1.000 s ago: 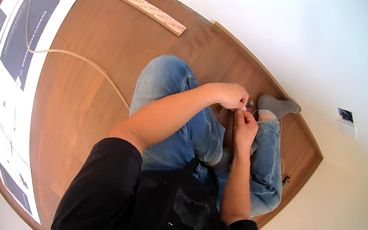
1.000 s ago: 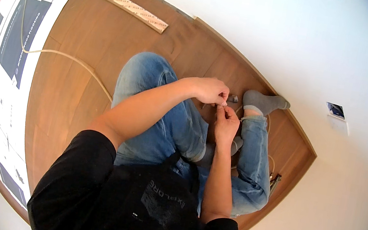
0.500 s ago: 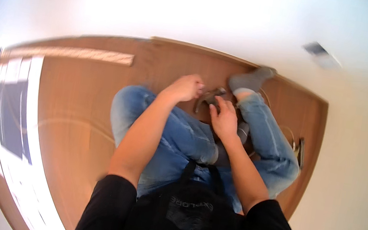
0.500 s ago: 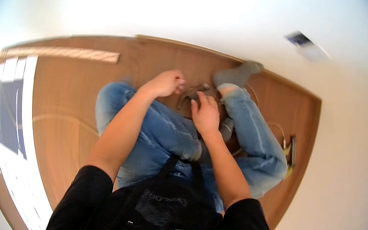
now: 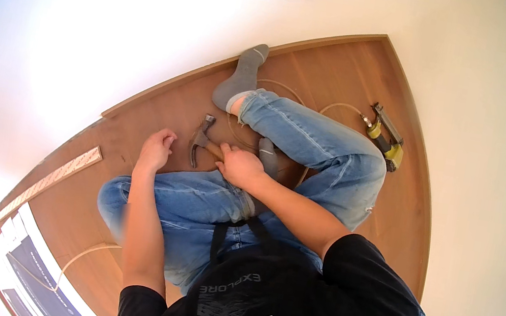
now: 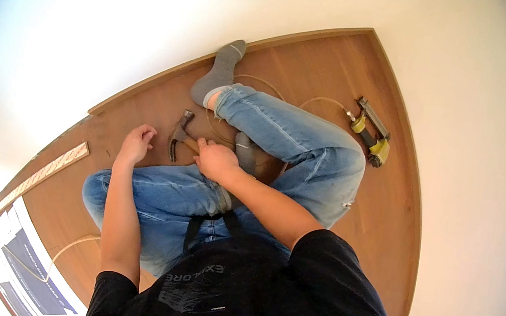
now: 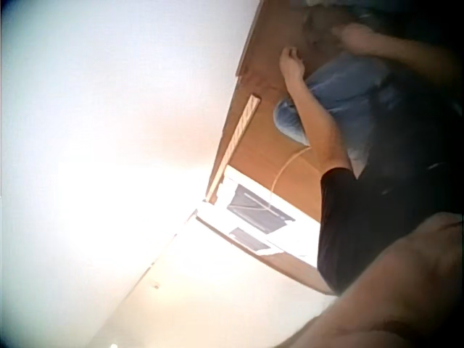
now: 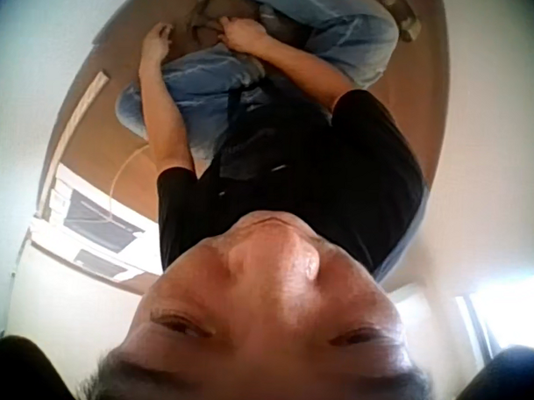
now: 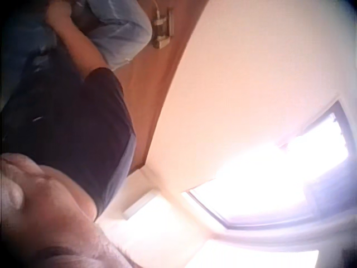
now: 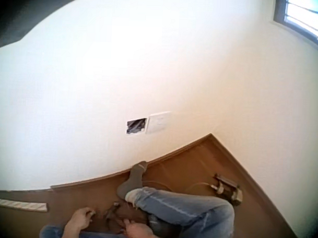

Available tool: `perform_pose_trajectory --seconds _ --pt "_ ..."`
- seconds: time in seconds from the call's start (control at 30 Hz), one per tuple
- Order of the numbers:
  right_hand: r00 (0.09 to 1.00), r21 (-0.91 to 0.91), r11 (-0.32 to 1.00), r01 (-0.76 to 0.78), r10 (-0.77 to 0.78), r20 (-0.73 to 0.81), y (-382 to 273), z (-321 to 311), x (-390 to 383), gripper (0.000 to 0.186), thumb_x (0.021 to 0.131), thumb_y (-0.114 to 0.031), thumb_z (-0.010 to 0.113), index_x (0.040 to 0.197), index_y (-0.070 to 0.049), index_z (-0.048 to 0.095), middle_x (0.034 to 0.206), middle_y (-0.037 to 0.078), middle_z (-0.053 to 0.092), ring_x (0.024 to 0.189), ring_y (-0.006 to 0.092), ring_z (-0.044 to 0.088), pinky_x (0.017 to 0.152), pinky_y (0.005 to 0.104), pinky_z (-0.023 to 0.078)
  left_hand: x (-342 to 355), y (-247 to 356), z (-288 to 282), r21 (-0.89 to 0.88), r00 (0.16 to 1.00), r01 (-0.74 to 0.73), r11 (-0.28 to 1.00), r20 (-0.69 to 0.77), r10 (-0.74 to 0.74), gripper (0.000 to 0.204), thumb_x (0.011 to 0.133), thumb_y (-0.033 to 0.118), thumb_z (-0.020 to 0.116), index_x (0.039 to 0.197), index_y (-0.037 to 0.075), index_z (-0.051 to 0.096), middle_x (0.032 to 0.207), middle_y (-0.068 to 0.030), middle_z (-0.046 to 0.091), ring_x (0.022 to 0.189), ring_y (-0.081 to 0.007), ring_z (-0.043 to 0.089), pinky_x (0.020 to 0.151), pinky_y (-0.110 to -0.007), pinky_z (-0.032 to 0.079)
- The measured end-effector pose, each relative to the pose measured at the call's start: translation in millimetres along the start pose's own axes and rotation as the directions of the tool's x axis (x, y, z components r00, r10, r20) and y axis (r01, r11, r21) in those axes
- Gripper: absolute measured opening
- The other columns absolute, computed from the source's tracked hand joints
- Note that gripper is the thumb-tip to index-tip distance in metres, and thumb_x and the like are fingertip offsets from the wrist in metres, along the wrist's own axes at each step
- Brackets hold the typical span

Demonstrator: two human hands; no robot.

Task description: The person positions wooden baseboard trim against a wall and secures it using a hammer and a nail gun while sitting on the floor.

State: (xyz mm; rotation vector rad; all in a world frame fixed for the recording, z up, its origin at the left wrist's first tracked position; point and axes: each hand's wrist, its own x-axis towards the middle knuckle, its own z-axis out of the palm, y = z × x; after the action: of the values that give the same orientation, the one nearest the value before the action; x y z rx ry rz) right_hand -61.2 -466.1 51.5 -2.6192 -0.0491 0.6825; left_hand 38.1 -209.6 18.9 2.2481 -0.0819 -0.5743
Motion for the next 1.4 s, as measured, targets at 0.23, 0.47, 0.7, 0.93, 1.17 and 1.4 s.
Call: perform_pose_trajectory --seconds 0.23,0.47,0.7,0.93,1.17,1.4 --pt "0.999 0.032 0.999 0.025 -0.024 -0.036 -2.4 2.5 5.6 0.051 0.098 -0.033 0.064 0.134 0.000 0.052 0.110 0.026 0.068 0.098 0.0426 0.071 0.084 0.0516 0.058 9.0 -3.0 -4.4 0.007 0.999 0.011 1.000 -0.040 -0.010 0.016 0.100 0.014 0.064 0.106 0.004 0.074 0.087 -0.0114 0.074 0.068 -0.0198 0.069 0.067 -0.035 0.055" --pt "0.998 0.046 0.998 0.048 -0.045 -0.051 1.6 1.6 2.7 0.044 0.096 -0.031 0.065 0.125 0.001 0.055 0.108 0.025 0.068 0.096 0.0425 0.071 0.081 0.0509 0.059 14.1 -7.6 -2.2 -0.004 0.998 0.055 0.998 -0.042 -0.055 0.019 0.095 0.019 0.073 0.102 0.001 0.074 0.087 -0.0107 0.074 0.068 -0.0174 0.069 0.066 -0.033 0.055" --pt "0.996 0.088 0.995 0.039 -0.031 -0.086 9.9 2.7 -2.1 0.044 0.096 -0.031 0.065 0.126 0.000 0.056 0.111 0.022 0.068 0.099 0.0403 0.071 0.082 0.0498 0.059 16.8 -8.3 9.5 -0.026 0.994 0.041 0.999 -0.101 -0.044 0.017 0.092 0.017 0.076 0.097 0.002 0.075 0.088 -0.0115 0.072 0.076 -0.0205 0.070 0.071 -0.036 0.056" --pt "0.999 0.072 0.997 0.028 -0.025 -0.048 3.2 3.8 9.8 0.041 0.096 -0.032 0.065 0.122 -0.001 0.056 0.112 0.023 0.069 0.101 0.0424 0.071 0.087 0.0523 0.057 8.0 -7.1 7.9 0.344 0.976 -0.121 0.931 -0.128 0.174 0.017 0.094 0.024 0.071 0.097 0.008 0.077 0.108 -0.0172 0.069 0.105 -0.0366 0.067 0.089 -0.046 0.054" --pt "0.999 0.019 0.999 -0.033 0.033 -0.009 -4.8 1.3 9.5 0.046 0.097 -0.034 0.063 0.128 -0.001 0.054 0.115 0.026 0.068 0.103 0.0447 0.069 0.089 0.0527 0.057 12.8 -9.3 9.4 0.401 0.973 -0.058 0.914 -0.182 0.141 0.020 0.097 0.030 0.065 0.103 0.013 0.075 0.122 -0.0109 0.063 0.105 -0.0356 0.068 0.088 -0.048 0.056" --pt "0.999 -0.035 0.999 0.019 -0.020 -0.028 -5.6 6.8 10.8 0.056 0.097 -0.036 0.065 0.138 -0.001 0.051 0.113 0.027 0.069 0.102 0.0453 0.069 0.089 0.0525 0.056 10.1 -6.7 9.0 0.452 0.995 -0.016 0.892 -0.078 0.057 0.015 0.097 0.025 0.066 0.101 0.013 0.073 0.121 -0.0105 0.065 0.102 -0.0343 0.069 0.086 -0.046 0.057"
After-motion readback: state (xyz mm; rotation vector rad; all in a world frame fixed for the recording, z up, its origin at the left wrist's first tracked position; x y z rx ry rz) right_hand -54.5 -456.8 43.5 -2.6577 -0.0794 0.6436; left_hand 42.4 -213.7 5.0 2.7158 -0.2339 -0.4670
